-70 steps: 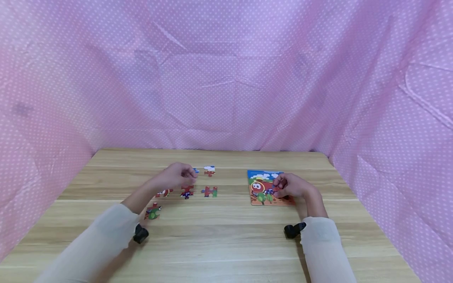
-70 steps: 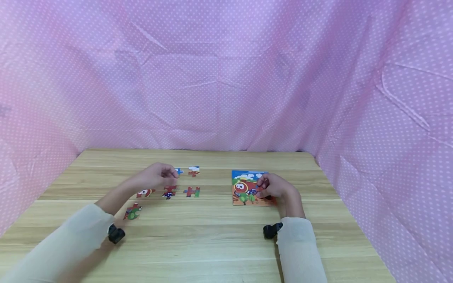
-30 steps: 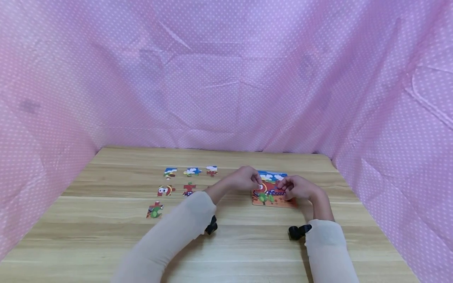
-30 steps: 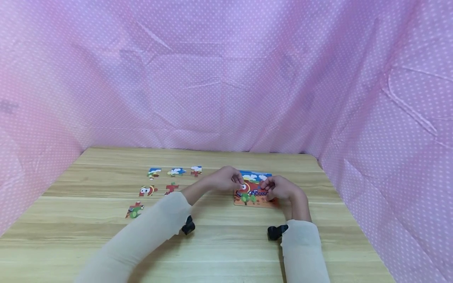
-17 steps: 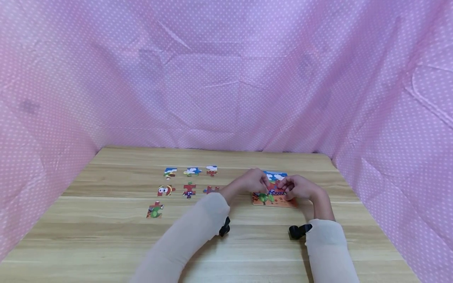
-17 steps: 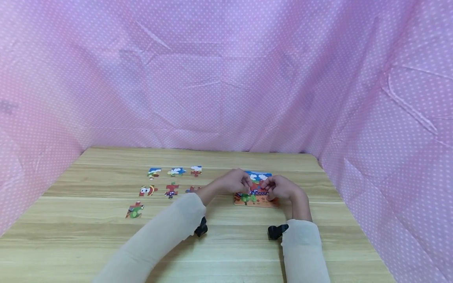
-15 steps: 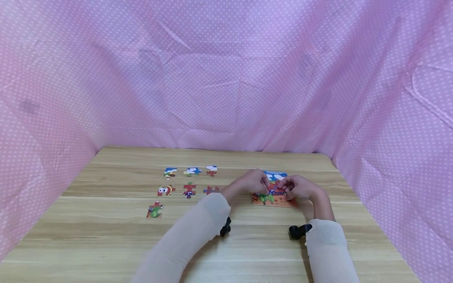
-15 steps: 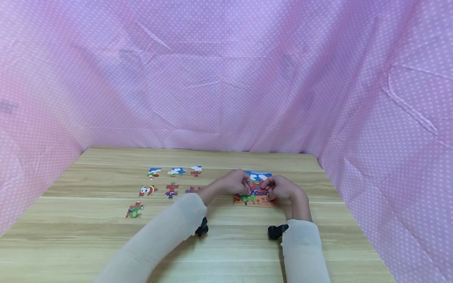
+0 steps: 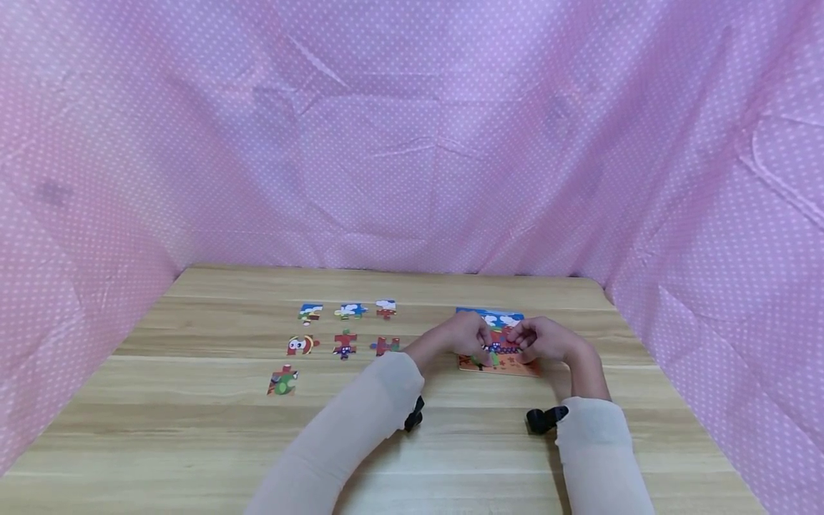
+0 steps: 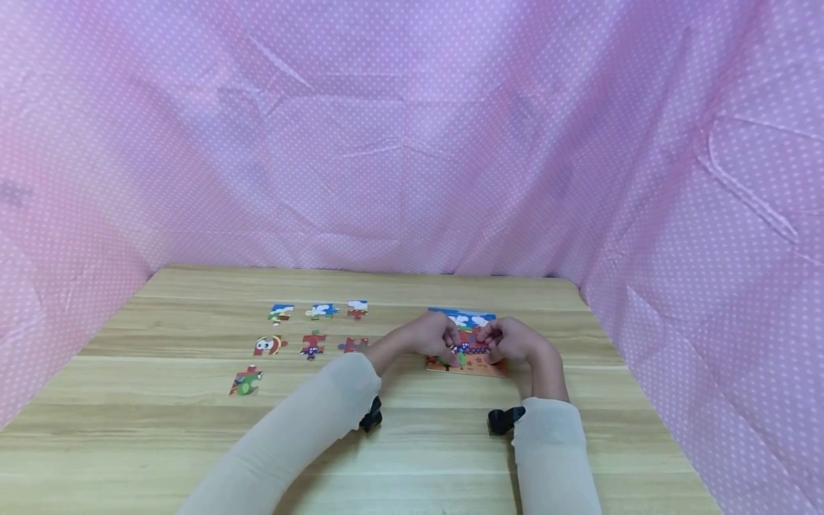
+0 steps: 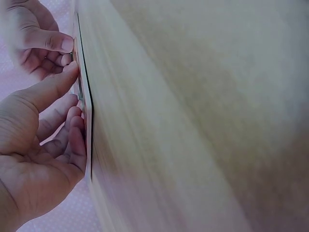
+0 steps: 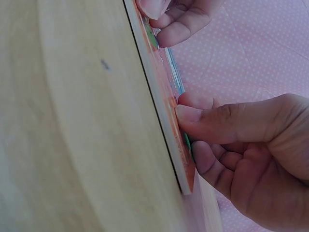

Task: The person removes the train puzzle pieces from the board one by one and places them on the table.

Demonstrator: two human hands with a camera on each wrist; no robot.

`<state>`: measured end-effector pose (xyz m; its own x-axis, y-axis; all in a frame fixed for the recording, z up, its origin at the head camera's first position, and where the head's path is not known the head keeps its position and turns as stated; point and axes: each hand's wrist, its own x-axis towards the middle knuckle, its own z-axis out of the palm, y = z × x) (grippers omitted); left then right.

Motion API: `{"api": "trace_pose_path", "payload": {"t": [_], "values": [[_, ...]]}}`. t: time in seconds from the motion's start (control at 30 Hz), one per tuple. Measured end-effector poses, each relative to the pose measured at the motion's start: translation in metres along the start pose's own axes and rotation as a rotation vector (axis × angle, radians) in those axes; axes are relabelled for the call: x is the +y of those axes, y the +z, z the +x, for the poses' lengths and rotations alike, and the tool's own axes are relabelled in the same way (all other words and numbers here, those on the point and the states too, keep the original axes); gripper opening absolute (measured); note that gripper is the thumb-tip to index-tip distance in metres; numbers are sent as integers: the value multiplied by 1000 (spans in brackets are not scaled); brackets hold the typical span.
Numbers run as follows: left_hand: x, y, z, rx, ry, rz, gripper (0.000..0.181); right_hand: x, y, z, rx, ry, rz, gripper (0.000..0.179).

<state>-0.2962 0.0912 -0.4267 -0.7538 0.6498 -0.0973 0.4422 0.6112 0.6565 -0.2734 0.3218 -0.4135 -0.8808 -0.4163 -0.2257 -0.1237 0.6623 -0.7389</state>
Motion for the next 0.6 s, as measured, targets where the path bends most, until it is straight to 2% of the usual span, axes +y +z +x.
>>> {"api": "trace_pose_path", "payload": {"t": [0.17,0.6], "values": [[3,1,-1,-6,-19,26,27,-1,1,0,5,11,-5,33],[4,3,-1,-5,-45,-13,27,-3,1,1,15,35,-9,30]]}}
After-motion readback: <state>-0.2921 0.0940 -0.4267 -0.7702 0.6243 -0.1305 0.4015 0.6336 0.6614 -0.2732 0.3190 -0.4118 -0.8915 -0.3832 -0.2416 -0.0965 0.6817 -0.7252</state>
